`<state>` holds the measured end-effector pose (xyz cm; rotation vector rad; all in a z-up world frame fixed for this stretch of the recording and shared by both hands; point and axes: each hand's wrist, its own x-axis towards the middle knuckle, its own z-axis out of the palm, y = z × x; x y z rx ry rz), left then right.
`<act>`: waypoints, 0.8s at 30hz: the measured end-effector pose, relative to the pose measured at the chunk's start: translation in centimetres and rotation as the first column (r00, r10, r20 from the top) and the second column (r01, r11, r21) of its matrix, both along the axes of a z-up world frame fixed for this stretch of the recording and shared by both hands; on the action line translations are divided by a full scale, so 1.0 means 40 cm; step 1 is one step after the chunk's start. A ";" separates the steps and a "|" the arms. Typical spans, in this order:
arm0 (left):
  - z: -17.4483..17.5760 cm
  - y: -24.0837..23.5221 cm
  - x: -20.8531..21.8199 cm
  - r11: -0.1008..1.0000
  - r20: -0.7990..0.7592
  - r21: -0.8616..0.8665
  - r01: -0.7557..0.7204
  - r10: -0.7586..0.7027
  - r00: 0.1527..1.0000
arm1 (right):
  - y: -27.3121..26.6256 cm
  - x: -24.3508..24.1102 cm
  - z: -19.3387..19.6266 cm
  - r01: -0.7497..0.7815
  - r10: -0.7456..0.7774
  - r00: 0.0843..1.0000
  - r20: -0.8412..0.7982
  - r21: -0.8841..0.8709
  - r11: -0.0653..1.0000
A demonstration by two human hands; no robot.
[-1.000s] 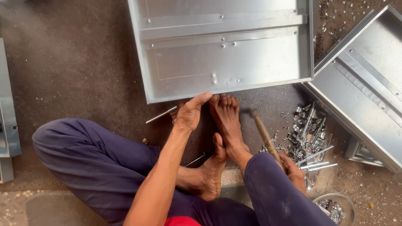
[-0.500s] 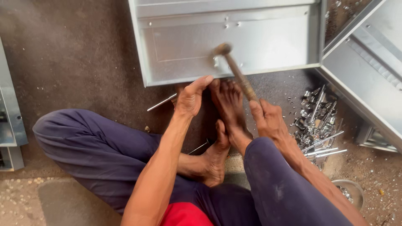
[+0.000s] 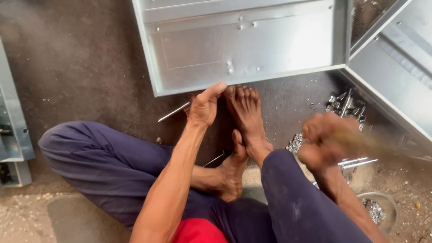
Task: The person attaches metal hardware, including a latch and a sliding rod, to a flat metal panel and assembles a metal tray by hammering components into place.
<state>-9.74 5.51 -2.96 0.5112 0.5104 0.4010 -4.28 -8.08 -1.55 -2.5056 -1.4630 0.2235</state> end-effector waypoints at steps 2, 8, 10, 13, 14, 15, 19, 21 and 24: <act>-0.003 -0.011 -0.003 1.000 0.037 0.029 0.012 -0.013 0.999 | -0.101 -0.005 0.105 -0.029 0.030 0.999 -0.011 0.079 0.996; 0.044 0.009 0.006 1.000 -0.057 -0.007 0.002 -0.003 0.998 | -0.477 0.060 0.101 0.559 -0.445 0.724 -0.527 0.071 0.826; 0.076 0.011 0.025 0.998 -0.151 -0.043 0.034 -0.040 0.988 | -0.589 0.068 0.044 0.543 -0.559 0.758 -0.336 -0.148 0.826; 0.117 0.026 0.043 0.984 -0.219 -0.179 0.029 -0.068 0.973 | -0.652 0.084 -0.031 0.515 -0.541 0.836 -0.096 -0.205 0.832; 0.135 0.035 0.051 0.979 -0.203 -0.205 0.023 -0.065 0.977 | -0.646 0.084 -0.031 0.499 -0.512 0.858 -0.037 -0.174 0.849; 0.157 0.041 0.064 0.973 -0.187 -0.231 0.017 -0.062 0.980 | -0.626 0.088 -0.017 0.479 -0.479 0.878 0.017 -0.085 0.874; 0.287 0.085 0.136 0.965 -0.158 -0.261 0.015 -0.058 0.986 | -0.372 0.183 0.078 0.215 -0.256 0.937 0.238 0.187 0.959; 0.354 0.091 0.170 0.967 -0.158 -0.254 -0.008 -0.033 0.987 | -0.180 0.228 0.109 0.280 -0.225 0.951 -0.211 0.285 0.917; 0.418 0.113 0.217 0.964 -0.209 -0.259 -0.055 -0.001 0.978 | 0.139 0.297 0.068 0.441 -0.154 0.664 -0.731 0.218 0.871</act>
